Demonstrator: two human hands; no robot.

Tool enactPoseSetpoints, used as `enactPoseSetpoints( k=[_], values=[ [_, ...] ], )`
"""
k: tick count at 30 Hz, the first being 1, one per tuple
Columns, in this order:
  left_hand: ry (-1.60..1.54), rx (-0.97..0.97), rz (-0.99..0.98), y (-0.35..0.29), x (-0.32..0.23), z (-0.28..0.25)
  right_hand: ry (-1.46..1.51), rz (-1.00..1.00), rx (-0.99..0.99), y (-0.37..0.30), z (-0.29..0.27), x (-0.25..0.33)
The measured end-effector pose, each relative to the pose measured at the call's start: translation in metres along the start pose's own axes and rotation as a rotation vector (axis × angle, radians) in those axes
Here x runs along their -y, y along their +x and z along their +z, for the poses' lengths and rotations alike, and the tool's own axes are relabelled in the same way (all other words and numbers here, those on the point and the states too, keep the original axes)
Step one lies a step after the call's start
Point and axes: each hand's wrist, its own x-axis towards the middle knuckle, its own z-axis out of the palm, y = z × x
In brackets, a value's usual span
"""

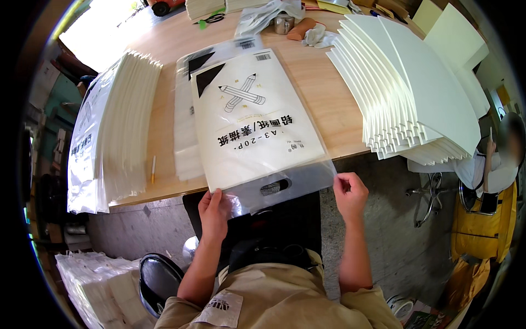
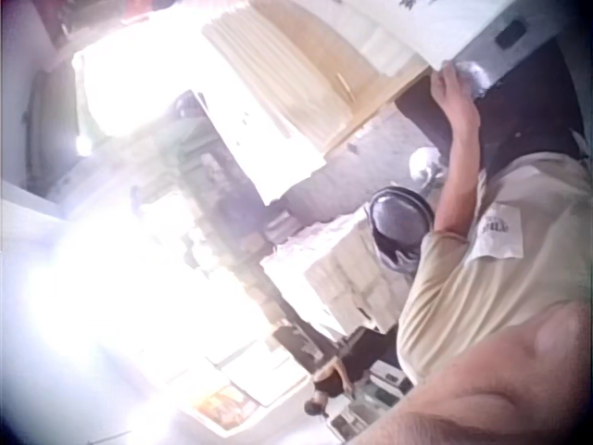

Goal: The person repeatedly takes stacks of white paper sheets from a table and places them into clear plastic packaging bags. They fold the top of the bags to seal them and move the packaged stacks to a pile on the left side of the table. The process is repeated continuously throughout the video.

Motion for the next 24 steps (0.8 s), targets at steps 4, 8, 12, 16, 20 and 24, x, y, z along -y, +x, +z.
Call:
enactPoseSetpoints(
  k=[4, 8, 12, 16, 20, 24],
  values=[
    [0.062, -0.054, -0.034, 0.004, -0.019, 0.003, 0.633, 0.154, 0.143, 0.025, -0.019, -0.011],
    [0.123, -0.06, 0.016, 0.018, -0.035, 0.005, 0.315, 0.39, 0.366, 0.076, 0.009, 0.017],
    [0.159, -0.027, -0.052, 0.027, -0.064, 0.025, 0.063, 0.302, 0.47, 0.099, 0.04, 0.029],
    [0.243, 0.115, 0.094, 0.042, -0.066, 0.035, 0.193, 0.394, 0.535, 0.102, 0.053, 0.006],
    [0.308, 0.274, 0.28, 0.039, -0.081, 0.053, 0.257, 0.462, 0.574, 0.111, 0.052, 0.01],
    [0.682, 0.394, 0.438, 0.02, -0.121, 0.055, 0.565, 0.56, 0.634, 0.114, 0.054, 0.027]
  ],
)
